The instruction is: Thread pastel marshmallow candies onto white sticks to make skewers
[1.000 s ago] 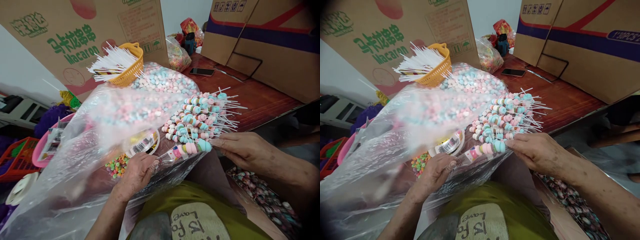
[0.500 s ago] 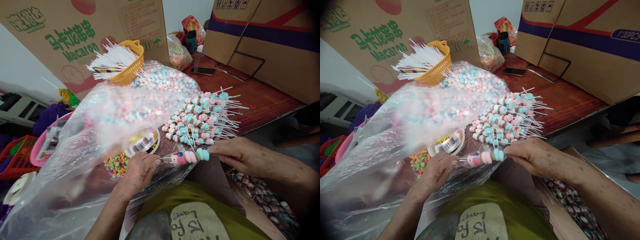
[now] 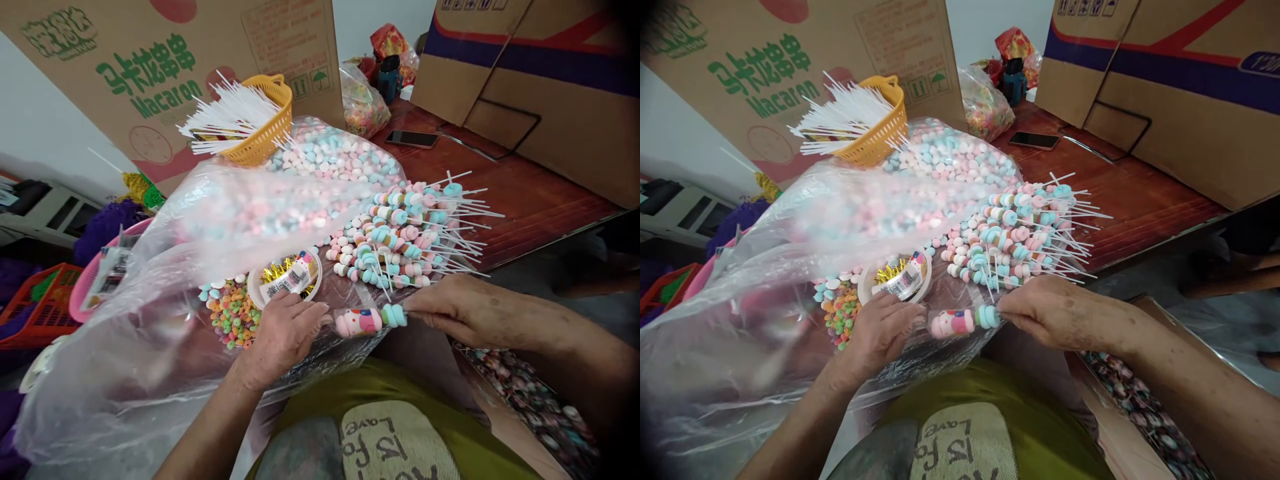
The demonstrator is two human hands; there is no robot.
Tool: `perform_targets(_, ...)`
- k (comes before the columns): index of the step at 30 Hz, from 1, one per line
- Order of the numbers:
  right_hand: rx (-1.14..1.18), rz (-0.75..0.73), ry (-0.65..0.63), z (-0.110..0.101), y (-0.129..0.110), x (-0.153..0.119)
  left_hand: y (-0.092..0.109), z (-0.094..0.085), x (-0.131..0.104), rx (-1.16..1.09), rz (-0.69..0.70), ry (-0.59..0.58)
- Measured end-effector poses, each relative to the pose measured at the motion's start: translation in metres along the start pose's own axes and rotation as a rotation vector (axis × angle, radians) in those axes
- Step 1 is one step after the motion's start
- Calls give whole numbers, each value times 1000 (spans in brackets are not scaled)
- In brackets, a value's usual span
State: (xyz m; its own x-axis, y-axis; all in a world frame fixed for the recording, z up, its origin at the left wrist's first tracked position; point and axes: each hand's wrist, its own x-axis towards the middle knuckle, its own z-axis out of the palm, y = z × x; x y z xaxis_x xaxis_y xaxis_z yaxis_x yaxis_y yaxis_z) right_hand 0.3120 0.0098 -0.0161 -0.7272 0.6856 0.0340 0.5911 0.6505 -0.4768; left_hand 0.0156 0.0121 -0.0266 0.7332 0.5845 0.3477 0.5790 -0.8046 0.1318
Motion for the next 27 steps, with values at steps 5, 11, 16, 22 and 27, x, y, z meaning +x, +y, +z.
perform_targets(5, 143, 19, -81, -1, -1, 4, 1, -2, 0, -2, -26, -11)
perform_targets(11, 16, -11, -22, -2, -7, 6, 13, -15, 21, -41, -178, -360)
perform_targets(16, -395, -157, 82, -4, -21, 15, 22, -9, 42, -552, -515, -615)
perform_targets(22, -570, -333, 171, 2, -37, 25, 24, 5, 46, -1209, -654, -848)
perform_targets(27, -406, -301, 83, 9, -35, 33, 27, 16, 43, -994, -582, -722)
